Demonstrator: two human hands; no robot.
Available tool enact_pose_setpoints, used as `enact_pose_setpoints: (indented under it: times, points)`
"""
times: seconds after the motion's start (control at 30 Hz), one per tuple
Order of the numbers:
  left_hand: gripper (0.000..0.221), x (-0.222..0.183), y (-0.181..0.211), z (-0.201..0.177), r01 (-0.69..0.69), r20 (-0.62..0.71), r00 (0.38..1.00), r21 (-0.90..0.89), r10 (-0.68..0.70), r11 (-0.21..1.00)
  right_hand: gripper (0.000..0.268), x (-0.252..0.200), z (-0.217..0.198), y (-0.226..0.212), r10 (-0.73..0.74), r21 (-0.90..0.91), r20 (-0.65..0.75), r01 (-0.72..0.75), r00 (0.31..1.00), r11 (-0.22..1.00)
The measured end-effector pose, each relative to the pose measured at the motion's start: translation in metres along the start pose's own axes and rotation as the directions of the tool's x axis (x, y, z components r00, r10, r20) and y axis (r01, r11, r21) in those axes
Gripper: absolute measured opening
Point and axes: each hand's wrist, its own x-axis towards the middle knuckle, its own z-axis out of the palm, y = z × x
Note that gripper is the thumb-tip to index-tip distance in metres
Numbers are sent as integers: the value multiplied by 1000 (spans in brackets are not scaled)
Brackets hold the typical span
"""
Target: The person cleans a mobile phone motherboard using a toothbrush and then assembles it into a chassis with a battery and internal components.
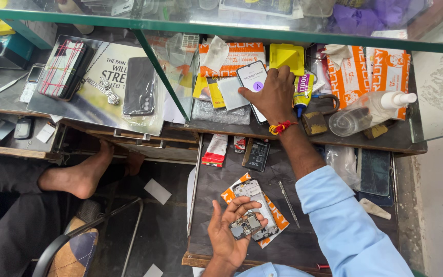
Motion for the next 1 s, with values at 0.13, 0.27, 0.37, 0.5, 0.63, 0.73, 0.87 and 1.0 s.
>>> enact_pose_setpoints:
  times: [0.13, 0.27, 0.37, 0.5, 0.63, 0.73, 0.87, 1.0]
  points:
    - [83, 0, 0, -1, -16, 3, 1000, -1, 16, 1000, 78, -1, 2, 0, -6, -18, -13, 6, 1000, 1000]
    - [83, 0, 1, -1, -13, -14, 1000, -1, 13, 1000, 77, -2, 5, 0, -13, -31, -42, 11, 999, 999]
    - [83, 0, 2, -1, -21, -9, 1000, 1, 21, 1000, 75, -2, 5, 0, -15, -24, -57, 14, 998, 1000]
    - [84, 0, 2, -1, -22, -22, 1000, 9, 22, 1000, 74, -3, 6, 1, -24, -7, -71, 24, 997, 1000]
    - [83, 1, 2, -1, -30, -14, 999, 8, 30, 1000, 74, -3, 8, 2, -19, -20, -76, 17, 997, 1000]
    - [82, 1, 2, -1, -28, -16, 999, 3, 28, 1000, 75, -4, 9, 3, -21, -17, -76, 19, 997, 1000]
    - [82, 0, 3, 1, -35, -29, 999, 13, 35, 999, 76, -4, 8, 3, -20, -2, -73, 20, 997, 1000]
    - [81, 0, 4, 2, -21, -44, 999, 7, 22, 1000, 85, -1, -16, 6, -87, 90, -58, 92, 995, 992]
